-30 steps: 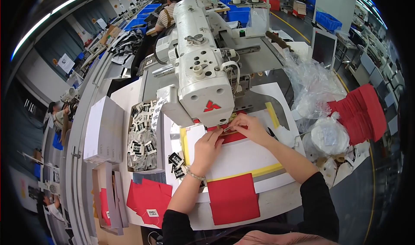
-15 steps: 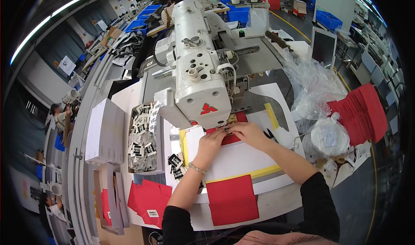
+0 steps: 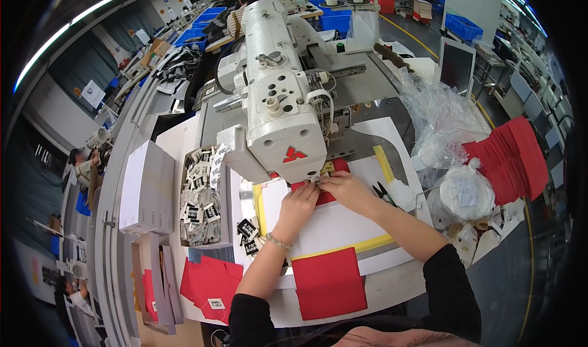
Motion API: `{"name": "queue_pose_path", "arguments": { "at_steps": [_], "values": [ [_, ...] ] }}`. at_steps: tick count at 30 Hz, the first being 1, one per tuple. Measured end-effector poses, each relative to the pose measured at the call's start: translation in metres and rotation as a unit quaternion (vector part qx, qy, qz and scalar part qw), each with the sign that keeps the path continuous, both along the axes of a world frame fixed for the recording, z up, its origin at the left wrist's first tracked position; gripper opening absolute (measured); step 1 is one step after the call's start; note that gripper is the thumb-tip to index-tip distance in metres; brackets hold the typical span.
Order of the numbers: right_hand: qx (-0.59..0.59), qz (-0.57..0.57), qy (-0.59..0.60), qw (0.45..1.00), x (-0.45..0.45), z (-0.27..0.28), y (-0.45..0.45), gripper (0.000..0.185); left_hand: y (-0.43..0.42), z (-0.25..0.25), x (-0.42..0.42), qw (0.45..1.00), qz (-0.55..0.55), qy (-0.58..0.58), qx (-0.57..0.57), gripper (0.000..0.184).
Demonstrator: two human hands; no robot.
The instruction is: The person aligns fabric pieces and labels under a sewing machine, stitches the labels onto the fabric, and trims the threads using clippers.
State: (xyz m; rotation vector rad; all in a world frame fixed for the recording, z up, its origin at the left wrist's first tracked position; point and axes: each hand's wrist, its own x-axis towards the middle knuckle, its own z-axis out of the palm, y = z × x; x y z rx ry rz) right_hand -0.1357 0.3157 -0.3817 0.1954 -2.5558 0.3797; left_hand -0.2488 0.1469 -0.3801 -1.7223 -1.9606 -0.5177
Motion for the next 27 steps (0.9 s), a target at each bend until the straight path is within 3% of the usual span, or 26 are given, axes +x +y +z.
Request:
{"name": "queue_pose_path", "arguments": {
  "at_steps": [14,20,23,27],
  "values": [
    [0.045,0.003,0.046,0.998,-0.003,-0.001,0.001,0.019,0.0,0.01,0.015,0.999,0.017,-0.042,-0.019,0.021],
    [-0.051,-0.008,0.061,0.997,-0.003,-0.005,0.0,0.014,-0.006,0.018,0.016,0.997,0.024,-0.055,-0.049,0.02],
    [-0.163,-0.026,0.003,0.986,0.003,0.006,-0.002,0.011,-0.01,0.018,0.012,0.997,0.03,-0.07,-0.02,0.021],
    [-0.26,-0.018,0.04,0.965,0.007,0.013,-0.006,0.011,-0.006,0.025,0.012,0.997,0.008,-0.075,0.03,0.023]
  ]
}}
